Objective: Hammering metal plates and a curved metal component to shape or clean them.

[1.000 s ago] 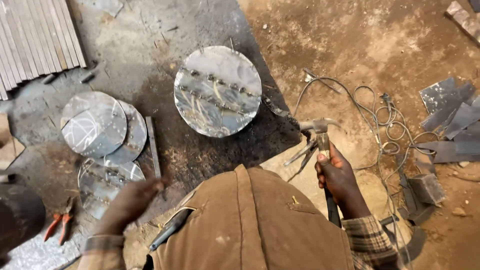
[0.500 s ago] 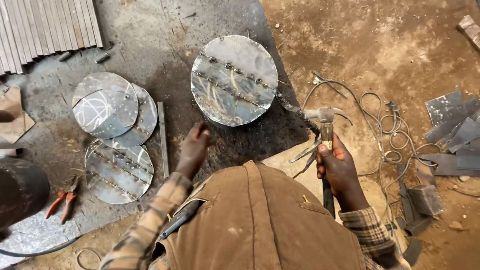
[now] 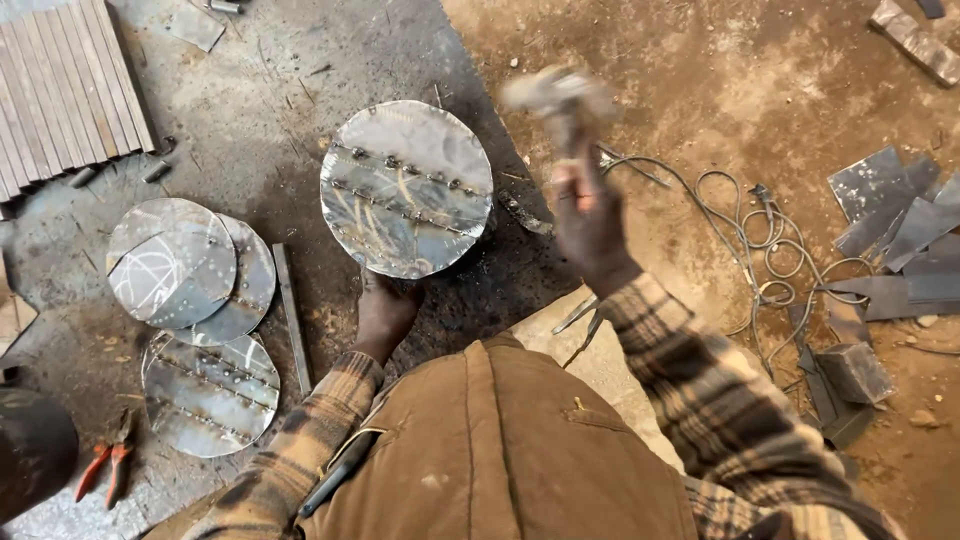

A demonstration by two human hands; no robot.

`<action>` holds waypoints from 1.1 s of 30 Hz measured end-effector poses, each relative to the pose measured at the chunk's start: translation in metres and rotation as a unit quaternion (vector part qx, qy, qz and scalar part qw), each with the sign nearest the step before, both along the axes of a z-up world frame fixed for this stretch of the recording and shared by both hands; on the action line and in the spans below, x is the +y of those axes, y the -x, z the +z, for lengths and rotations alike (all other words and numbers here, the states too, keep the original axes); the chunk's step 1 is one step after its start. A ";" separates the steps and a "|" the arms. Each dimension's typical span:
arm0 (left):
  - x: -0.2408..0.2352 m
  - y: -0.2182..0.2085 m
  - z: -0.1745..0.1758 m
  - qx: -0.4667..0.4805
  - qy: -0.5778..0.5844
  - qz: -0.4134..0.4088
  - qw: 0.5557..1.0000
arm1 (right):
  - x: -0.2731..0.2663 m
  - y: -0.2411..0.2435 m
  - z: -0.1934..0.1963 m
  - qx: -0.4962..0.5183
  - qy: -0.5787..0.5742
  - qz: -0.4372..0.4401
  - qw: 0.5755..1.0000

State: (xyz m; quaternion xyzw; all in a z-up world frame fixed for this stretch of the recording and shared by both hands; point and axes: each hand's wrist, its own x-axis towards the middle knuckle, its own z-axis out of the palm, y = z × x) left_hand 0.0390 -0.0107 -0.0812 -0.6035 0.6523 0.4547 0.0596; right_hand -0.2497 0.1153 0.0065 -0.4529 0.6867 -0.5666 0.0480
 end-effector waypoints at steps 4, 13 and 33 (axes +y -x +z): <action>-0.003 0.014 0.018 -0.025 -0.012 0.010 1.000 | 0.003 -0.005 0.012 -0.124 -0.326 0.020 0.937; 0.004 0.015 0.054 0.058 -0.025 0.063 0.996 | 0.024 -0.031 -0.005 -0.060 -0.174 -0.055 0.981; -0.032 -0.083 0.090 0.111 0.020 -0.076 0.991 | 0.079 -0.054 0.001 -0.315 -0.202 -0.050 0.926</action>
